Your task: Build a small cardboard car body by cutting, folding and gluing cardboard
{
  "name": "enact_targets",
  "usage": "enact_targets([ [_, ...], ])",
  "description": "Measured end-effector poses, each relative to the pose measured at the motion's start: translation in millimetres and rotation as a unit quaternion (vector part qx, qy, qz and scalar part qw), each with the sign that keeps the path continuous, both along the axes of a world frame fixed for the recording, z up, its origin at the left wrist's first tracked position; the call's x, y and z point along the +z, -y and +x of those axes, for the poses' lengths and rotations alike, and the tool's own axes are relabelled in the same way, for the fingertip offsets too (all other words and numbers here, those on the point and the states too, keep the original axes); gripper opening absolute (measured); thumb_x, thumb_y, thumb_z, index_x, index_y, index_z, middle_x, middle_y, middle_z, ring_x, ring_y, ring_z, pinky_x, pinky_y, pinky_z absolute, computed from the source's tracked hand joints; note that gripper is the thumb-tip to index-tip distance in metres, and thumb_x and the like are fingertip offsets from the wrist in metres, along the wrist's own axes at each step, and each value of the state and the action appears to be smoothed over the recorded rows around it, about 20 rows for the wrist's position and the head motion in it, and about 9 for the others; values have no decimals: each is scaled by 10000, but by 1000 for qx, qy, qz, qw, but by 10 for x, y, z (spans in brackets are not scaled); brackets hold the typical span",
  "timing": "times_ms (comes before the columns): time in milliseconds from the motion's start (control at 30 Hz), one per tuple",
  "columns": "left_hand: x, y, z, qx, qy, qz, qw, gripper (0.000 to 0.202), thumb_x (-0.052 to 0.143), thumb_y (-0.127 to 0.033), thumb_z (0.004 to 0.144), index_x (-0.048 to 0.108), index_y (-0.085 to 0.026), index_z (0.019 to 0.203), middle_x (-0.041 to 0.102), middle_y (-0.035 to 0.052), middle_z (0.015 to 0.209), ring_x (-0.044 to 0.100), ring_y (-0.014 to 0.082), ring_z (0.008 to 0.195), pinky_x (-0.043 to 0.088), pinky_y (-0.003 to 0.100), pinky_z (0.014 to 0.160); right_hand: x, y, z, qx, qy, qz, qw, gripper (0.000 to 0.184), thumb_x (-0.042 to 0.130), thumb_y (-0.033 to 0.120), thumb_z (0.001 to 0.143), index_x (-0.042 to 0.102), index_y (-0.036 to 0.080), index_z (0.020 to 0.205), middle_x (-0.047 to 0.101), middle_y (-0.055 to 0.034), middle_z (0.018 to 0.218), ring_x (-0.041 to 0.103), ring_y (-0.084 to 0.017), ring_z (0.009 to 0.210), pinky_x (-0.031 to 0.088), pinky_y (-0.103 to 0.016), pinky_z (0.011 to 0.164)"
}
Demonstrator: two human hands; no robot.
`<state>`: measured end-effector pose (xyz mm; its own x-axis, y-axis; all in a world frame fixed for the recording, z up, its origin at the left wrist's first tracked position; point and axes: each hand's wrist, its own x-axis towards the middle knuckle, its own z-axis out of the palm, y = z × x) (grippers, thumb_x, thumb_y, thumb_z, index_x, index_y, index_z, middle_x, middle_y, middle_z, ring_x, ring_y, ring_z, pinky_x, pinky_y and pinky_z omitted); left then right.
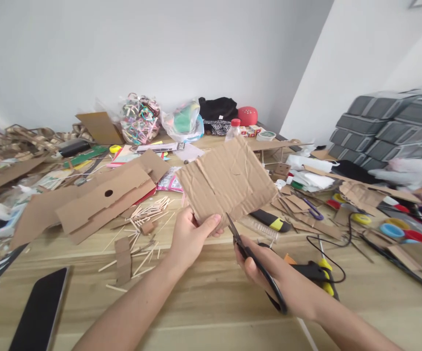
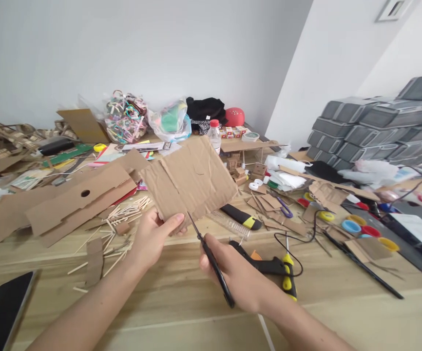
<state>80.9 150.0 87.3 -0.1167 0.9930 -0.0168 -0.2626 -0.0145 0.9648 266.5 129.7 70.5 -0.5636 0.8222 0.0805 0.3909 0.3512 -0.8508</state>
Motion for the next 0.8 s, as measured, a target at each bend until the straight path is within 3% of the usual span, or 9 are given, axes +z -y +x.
enact_targets([
  [300,17,15,15,-12,-17,-25,999,454,909,-472,496,580,-204,657,654,-34,540,627,141,467,510,248,470,50,15,-29,12,-30,-45,998,632,267,883,903,386,267,829,474,22,720,430,-162,636,436,-307,604],
  [567,-19,29,21,-11,-31,-22,999,423,899,-460,546,589,-209,686,671,-18,584,652,161,510,535,275,513,111,35,-49,4,-15,-45,999,646,277,904,882,372,270,802,509,17,697,444,-165,619,420,-322,609],
  [800,48,23,18,-29,-31,-20,999,360,866,-428,541,591,-213,630,637,-24,533,596,142,484,522,267,500,50,73,-100,-26,-24,-35,999,643,292,895,890,366,271,752,429,40,627,388,-151,569,362,-293,519],
])
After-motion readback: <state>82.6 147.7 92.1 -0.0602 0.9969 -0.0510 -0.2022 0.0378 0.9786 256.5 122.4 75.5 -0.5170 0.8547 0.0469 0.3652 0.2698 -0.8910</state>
